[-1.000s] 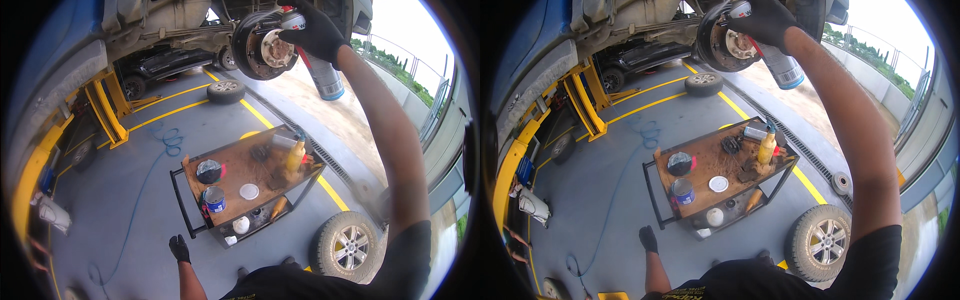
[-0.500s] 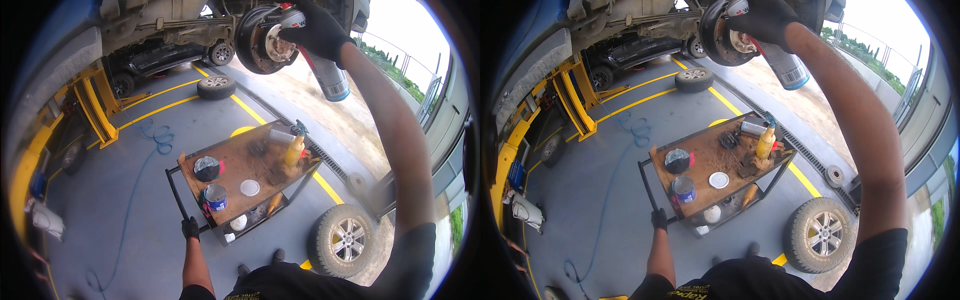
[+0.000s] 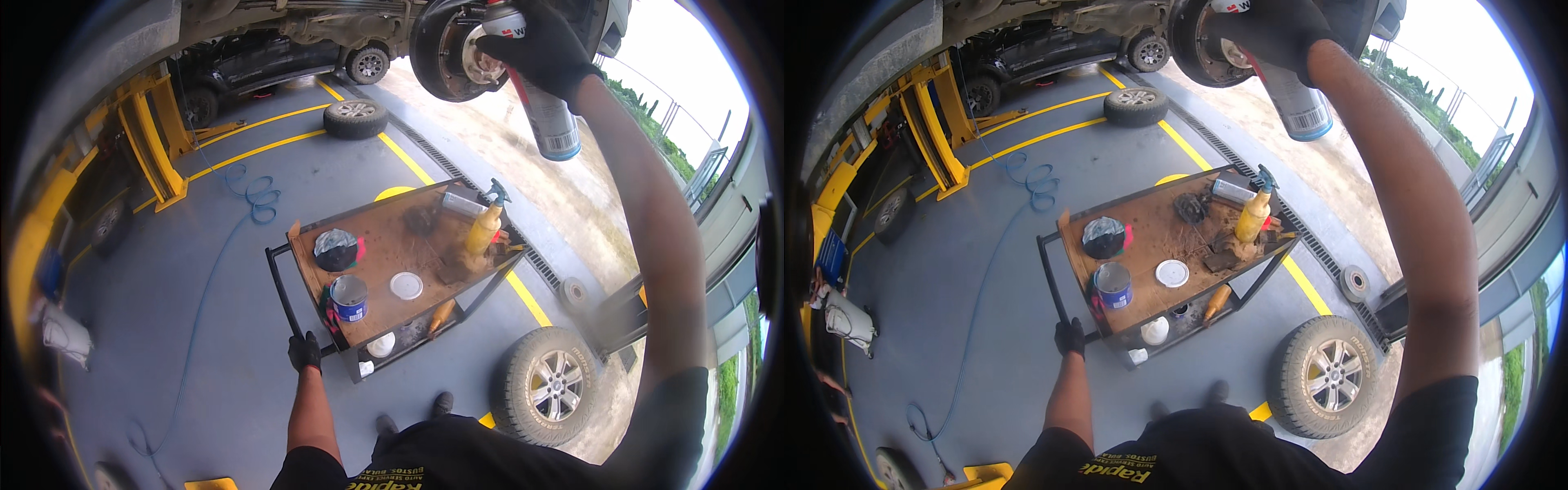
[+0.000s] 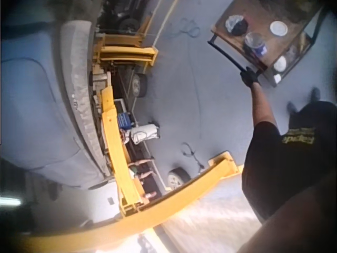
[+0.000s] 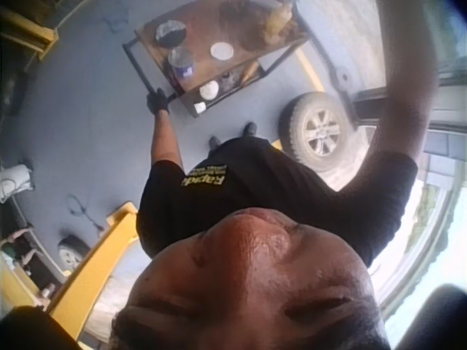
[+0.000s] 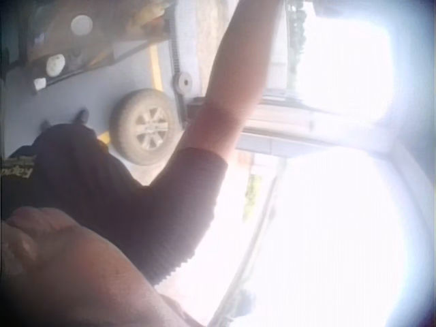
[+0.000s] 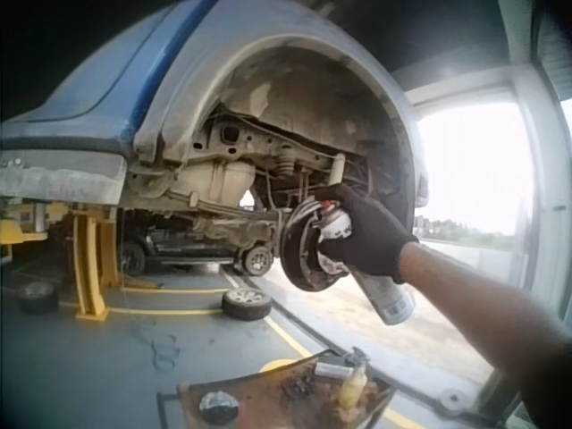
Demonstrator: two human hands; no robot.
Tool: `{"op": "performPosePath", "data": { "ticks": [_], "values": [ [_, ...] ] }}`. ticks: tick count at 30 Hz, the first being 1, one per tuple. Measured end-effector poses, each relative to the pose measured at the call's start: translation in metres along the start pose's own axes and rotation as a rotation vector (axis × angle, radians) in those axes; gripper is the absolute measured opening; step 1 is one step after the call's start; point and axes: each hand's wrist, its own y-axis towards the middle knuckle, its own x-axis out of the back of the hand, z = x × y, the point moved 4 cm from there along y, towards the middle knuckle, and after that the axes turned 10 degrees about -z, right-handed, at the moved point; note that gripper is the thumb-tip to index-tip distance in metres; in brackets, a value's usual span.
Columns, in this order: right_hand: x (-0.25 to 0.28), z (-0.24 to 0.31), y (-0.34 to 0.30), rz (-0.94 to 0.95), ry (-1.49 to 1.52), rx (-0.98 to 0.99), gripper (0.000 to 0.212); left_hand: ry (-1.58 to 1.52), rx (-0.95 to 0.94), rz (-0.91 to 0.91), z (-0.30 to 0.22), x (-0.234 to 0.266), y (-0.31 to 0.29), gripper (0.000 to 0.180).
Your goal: The person cleans a vehicle brake rotor and caliper assembly using a spray bottle, a rag, and a spray can. They wipe the rotor surface, apply liquid from the bottle, and spray the caliper area before placing the rotor on a tool cart.
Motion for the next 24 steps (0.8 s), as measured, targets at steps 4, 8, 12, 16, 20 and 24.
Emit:
{"op": "performPosePath", "data": {
  "ticks": [4, 8, 12, 16, 20, 24],
  "values": [
    [-0.012, -0.008, -0.002, -0.051, -0.132, 0.227, 0.065, -0.029, 0.06, 0.024, 0.001, -0.004, 0.001, 0.042],
    [-0.007, -0.002, 0.001, -0.023, -0.062, -0.068, 0.067, -0.032, 0.028, 0.009, -0.001, -0.002, -0.001, 0.043],
    [-0.014, -0.012, 0.0, -0.029, -0.119, 0.132, 0.069, -0.024, 0.06, 0.012, 0.002, -0.002, 0.001, 0.043],
    [-0.012, -0.01, -0.002, 0.011, -0.077, 0.16, 0.069, -0.07, 0.06, 0.047, 0.021, -0.025, 0.011, 0.043],
    [-0.007, -0.005, -0.005, 0.008, -0.326, 0.079, 0.068, -0.066, 0.042, 0.032, 0.012, -0.024, 0.009, 0.043],
    [0.004, 0.003, 0.003, 0.047, -0.267, -0.051, 0.065, -0.092, 0.082, 0.05, 0.021, -0.026, 0.015, 0.044]
  ]
}}
